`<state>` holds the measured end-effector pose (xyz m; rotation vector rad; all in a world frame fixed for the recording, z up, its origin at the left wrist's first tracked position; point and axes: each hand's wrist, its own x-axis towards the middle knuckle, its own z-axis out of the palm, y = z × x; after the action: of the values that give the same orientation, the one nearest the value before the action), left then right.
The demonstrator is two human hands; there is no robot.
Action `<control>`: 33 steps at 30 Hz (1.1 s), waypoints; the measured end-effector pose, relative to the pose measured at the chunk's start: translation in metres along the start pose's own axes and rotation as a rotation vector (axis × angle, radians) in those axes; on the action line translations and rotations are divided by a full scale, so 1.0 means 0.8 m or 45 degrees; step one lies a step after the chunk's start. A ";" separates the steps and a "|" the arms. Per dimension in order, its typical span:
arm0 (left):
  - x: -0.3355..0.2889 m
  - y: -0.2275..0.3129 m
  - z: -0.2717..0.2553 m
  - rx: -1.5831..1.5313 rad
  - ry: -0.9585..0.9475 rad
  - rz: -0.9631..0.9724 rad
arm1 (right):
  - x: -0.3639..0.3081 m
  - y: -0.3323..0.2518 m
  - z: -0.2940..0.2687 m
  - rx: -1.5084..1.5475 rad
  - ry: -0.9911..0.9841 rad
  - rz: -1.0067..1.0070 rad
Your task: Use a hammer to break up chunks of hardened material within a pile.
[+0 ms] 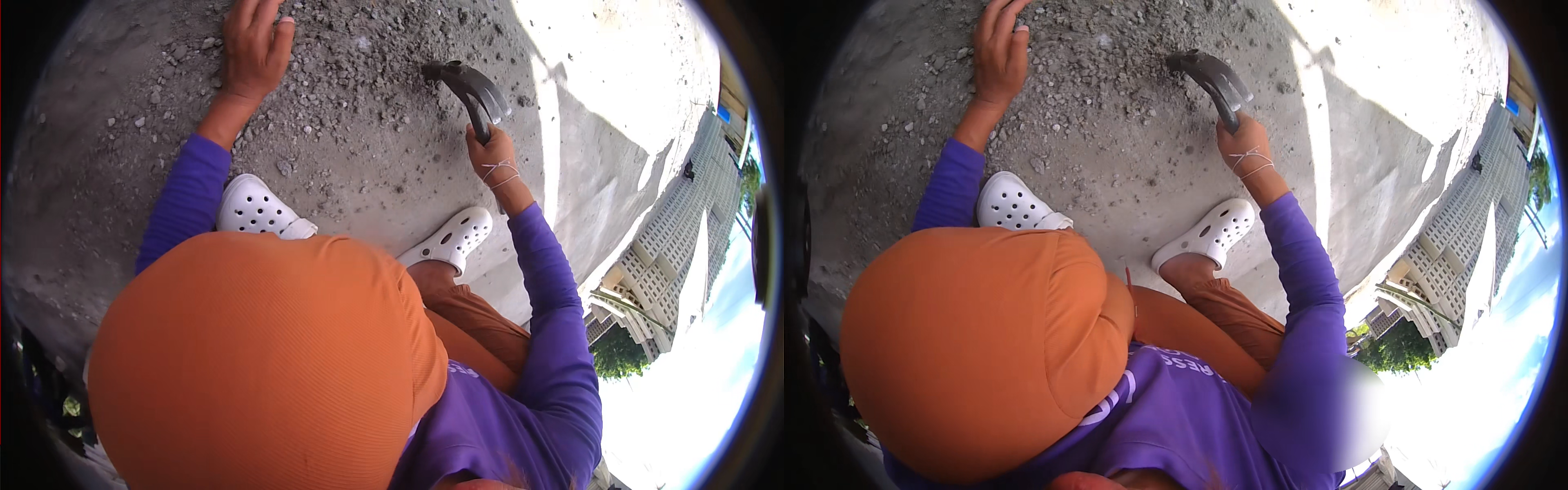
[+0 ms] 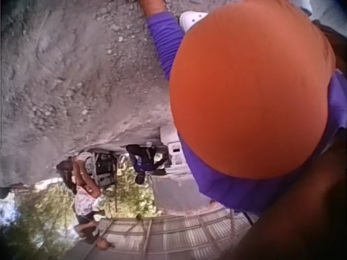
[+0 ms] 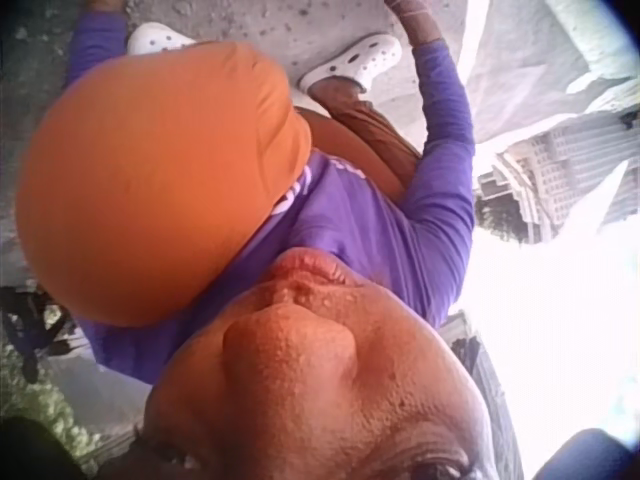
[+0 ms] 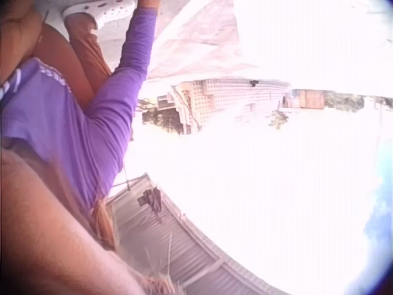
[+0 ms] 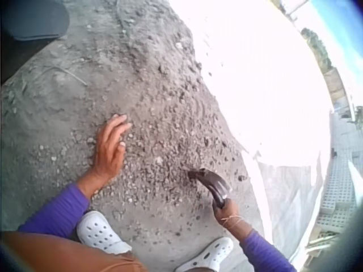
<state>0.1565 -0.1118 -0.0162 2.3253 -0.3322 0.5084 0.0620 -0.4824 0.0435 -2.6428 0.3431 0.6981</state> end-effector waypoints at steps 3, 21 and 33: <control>0.001 0.001 -0.004 0.003 -0.022 -0.011 | -0.014 -0.006 0.002 -0.051 -0.017 -0.025; -0.009 -0.008 0.001 0.009 -0.017 -0.003 | -0.018 0.033 -0.008 -0.177 0.005 -0.049; -0.002 -0.004 0.002 0.009 -0.006 0.004 | -0.029 -0.110 -0.117 0.926 0.347 -0.532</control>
<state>0.1564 -0.1103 -0.0197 2.3333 -0.3363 0.5064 0.1106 -0.4403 0.1568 -2.0003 0.0784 0.0448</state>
